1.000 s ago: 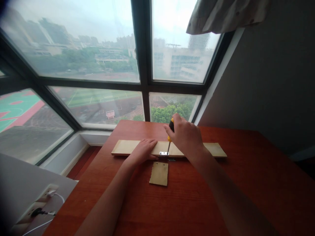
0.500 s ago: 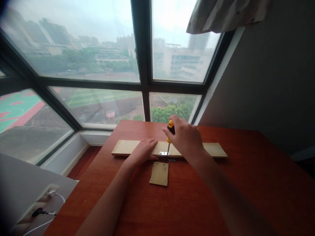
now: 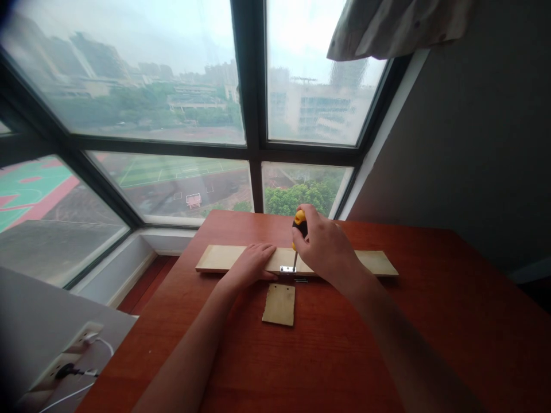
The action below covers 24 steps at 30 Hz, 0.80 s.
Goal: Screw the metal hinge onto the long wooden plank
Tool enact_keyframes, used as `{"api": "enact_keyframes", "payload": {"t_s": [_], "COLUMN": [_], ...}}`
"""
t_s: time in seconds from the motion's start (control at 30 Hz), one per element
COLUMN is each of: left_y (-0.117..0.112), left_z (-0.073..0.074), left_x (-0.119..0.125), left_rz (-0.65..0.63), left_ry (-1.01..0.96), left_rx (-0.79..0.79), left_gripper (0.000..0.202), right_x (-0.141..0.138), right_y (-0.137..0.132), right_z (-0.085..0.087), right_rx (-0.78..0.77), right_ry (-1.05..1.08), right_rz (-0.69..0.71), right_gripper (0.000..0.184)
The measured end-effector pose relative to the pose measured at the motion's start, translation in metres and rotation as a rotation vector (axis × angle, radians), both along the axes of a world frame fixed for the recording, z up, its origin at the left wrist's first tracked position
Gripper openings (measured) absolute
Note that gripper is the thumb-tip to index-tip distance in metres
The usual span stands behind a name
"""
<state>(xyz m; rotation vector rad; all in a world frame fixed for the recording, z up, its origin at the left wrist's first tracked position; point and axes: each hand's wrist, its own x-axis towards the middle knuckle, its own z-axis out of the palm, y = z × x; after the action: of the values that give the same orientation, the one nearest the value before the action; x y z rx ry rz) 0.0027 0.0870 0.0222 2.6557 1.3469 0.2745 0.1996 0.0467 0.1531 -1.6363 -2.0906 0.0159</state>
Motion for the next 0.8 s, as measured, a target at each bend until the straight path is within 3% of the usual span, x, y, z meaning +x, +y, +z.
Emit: {"api": "enact_keyframes", "payload": {"t_s": [0.4, 0.8], "left_y": [-0.002, -0.002], "left_z": [0.003, 0.005], "left_x": [0.0, 0.0], "left_rz": [0.001, 0.007], "left_ry": [-0.008, -0.003], "left_rx": [-0.018, -0.038], "left_gripper": [0.06, 0.058], "right_x": [-0.009, -0.01], "right_y": [-0.004, -0.006], "right_z": [0.001, 0.004], "right_rx": [0.172, 0.175], "right_ry": [-0.264, -0.338], "right_rz": [-0.17, -0.222], "right_gripper": [0.039, 0.039]}}
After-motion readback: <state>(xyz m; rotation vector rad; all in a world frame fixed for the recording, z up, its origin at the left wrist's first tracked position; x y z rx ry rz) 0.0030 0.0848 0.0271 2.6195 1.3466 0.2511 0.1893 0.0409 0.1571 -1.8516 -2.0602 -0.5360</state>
